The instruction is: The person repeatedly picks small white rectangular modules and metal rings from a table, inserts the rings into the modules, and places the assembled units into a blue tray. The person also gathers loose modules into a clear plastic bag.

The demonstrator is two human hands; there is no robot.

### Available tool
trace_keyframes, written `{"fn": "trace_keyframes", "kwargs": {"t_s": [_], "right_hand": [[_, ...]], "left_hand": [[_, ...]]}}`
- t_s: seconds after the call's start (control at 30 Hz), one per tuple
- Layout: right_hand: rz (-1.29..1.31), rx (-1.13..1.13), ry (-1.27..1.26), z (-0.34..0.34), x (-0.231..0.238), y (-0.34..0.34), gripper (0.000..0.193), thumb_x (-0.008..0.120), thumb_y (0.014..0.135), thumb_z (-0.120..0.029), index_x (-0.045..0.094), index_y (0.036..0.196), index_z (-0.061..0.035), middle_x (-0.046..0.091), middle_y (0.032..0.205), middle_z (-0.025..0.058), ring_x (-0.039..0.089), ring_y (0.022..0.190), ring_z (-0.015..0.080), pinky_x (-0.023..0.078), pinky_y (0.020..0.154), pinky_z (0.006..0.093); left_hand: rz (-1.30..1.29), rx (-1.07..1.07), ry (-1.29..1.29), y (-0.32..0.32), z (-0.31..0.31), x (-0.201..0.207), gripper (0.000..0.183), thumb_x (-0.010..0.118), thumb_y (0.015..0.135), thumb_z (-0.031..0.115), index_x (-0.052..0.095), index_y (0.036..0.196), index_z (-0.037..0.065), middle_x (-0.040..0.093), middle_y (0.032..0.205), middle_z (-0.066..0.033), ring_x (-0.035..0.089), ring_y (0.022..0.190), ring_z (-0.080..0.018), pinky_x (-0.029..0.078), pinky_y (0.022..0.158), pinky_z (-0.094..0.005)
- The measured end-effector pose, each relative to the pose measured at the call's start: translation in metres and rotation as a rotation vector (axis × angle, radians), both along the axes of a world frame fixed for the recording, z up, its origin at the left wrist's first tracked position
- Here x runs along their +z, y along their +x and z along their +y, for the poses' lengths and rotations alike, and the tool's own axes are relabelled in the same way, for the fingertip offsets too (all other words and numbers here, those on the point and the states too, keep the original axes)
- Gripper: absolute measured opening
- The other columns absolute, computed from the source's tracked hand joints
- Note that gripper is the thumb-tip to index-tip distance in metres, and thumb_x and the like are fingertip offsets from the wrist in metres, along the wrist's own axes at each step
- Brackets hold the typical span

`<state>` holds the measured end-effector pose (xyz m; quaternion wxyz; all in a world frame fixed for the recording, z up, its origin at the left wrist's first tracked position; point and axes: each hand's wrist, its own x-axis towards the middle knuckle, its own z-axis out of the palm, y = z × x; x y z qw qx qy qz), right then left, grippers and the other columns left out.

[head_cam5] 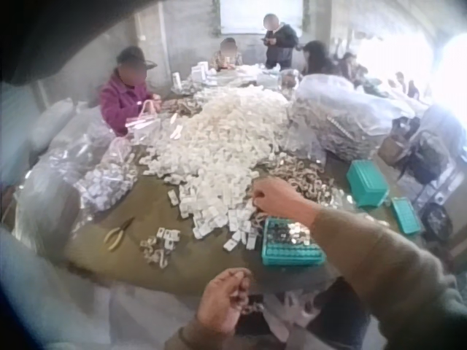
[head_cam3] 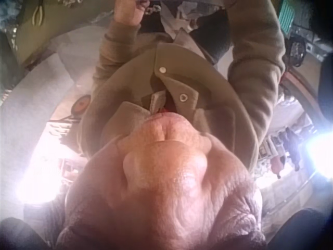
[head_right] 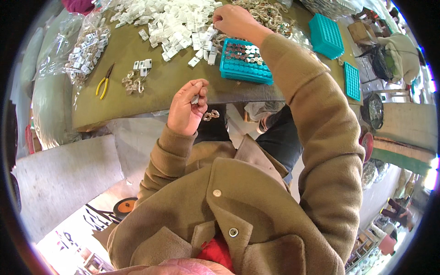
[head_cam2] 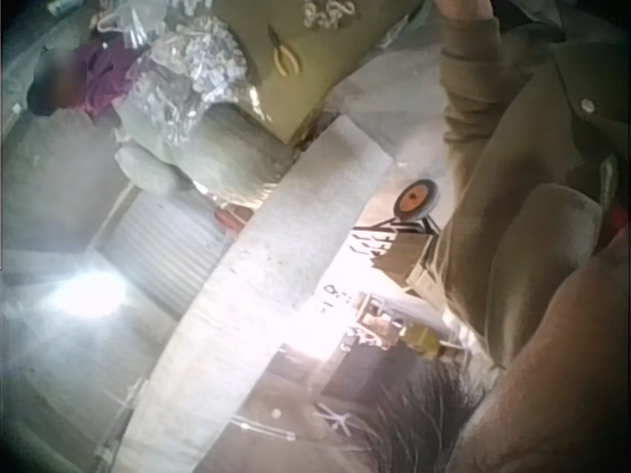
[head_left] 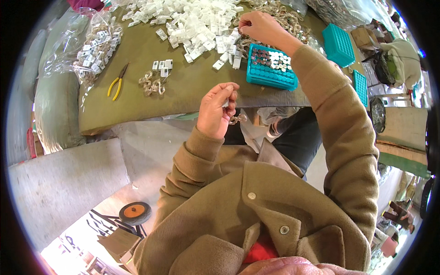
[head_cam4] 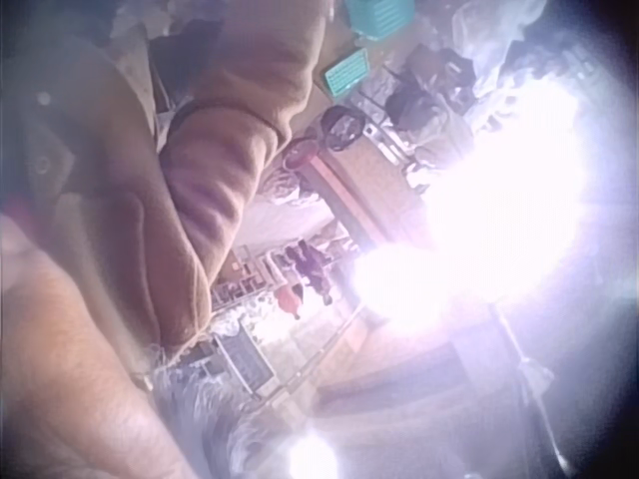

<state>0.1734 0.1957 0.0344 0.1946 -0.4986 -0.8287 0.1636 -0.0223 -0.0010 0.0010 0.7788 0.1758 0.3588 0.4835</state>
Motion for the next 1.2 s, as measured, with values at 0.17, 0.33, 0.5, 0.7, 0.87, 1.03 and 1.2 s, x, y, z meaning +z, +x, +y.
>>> {"fn": "trace_keyframes", "kwargs": {"t_s": [0.17, 0.33, 0.5, 0.7, 0.87, 1.03, 1.2], "right_hand": [[0.249, 0.126, -0.332, -0.028, 0.017, -0.004, 0.010, 0.061, 0.093, -0.012, 0.063, 0.094, -0.0030, 0.066, 0.079, 0.0021, 0.067, 0.075, 0.0100, 0.051, 0.065, 0.0269], [0.414, 0.246, -0.509, -0.059, 0.025, -0.020, 0.009, 0.059, 0.093, -0.010, 0.064, 0.097, -0.0030, 0.069, 0.083, 0.0036, 0.070, 0.080, 0.0142, 0.054, 0.069, 0.0295], [0.416, 0.398, -0.592, -0.088, 0.034, -0.027, 0.008, 0.058, 0.094, -0.006, 0.063, 0.098, -0.0011, 0.069, 0.086, 0.0046, 0.069, 0.079, 0.0137, 0.054, 0.069, 0.0283], [0.382, 0.414, -0.585, -0.092, 0.043, -0.017, 0.008, 0.057, 0.098, -0.005, 0.059, 0.103, 0.0009, 0.068, 0.091, 0.0048, 0.068, 0.085, 0.0112, 0.055, 0.078, 0.0267], [0.523, 0.370, -0.468, -0.094, 0.024, -0.020, 0.020, 0.065, 0.092, -0.008, 0.064, 0.110, -0.0012, 0.071, 0.091, 0.0051, 0.065, 0.084, 0.0109, 0.053, 0.077, 0.0271], [0.549, 0.239, -0.351, -0.087, 0.009, -0.019, 0.024, 0.069, 0.089, -0.011, 0.069, 0.112, -0.0038, 0.072, 0.089, 0.0042, 0.066, 0.083, 0.0108, 0.052, 0.075, 0.0273], [0.686, 0.134, -0.389, -0.086, 0.010, -0.023, 0.028, 0.068, 0.090, -0.011, 0.069, 0.116, -0.0005, 0.073, 0.091, 0.0068, 0.067, 0.081, 0.0108, 0.053, 0.075, 0.0263]], "left_hand": [[0.047, 0.126, 0.067, -0.003, 0.004, -0.001, 0.015, 0.059, 0.098, 0.016, 0.064, 0.106, 0.004, 0.058, 0.081, 0.0018, 0.048, 0.062, -0.0042, 0.038, 0.054, -0.0189], [0.234, 0.295, 0.250, -0.006, 0.012, 0.000, 0.021, 0.062, 0.095, 0.010, 0.064, 0.115, 0.001, 0.063, 0.094, -0.0002, 0.047, 0.063, -0.0036, 0.039, 0.054, -0.0189], [0.642, 0.280, 0.678, -0.015, 0.023, 0.008, 0.039, 0.060, 0.093, 0.002, 0.061, 0.132, 0.006, 0.065, 0.123, -0.0023, 0.055, 0.075, -0.0041, 0.046, 0.062, -0.0199], [0.784, 0.141, 0.664, -0.015, 0.038, 0.003, 0.034, 0.067, 0.094, 0.012, 0.063, 0.126, 0.001, 0.067, 0.105, -0.0016, 0.051, 0.070, -0.0027, 0.044, 0.060, -0.0193], [0.832, 0.256, 0.663, -0.013, 0.059, -0.009, 0.018, 0.073, 0.091, 0.018, 0.066, 0.092, 0.001, 0.066, 0.087, -0.0013, 0.057, 0.080, -0.0058, 0.048, 0.068, -0.0228], [0.566, 0.183, 0.571, -0.015, 0.062, -0.007, 0.017, 0.073, 0.090, 0.015, 0.067, 0.097, 0.000, 0.068, 0.091, -0.0014, 0.058, 0.085, -0.0068, 0.048, 0.073, -0.0234], [0.774, 0.272, 0.761, -0.017, 0.065, 0.004, 0.013, 0.071, 0.088, 0.010, 0.069, 0.096, 0.000, 0.067, 0.088, 0.0007, 0.056, 0.081, -0.0053, 0.048, 0.072, -0.0229]]}}
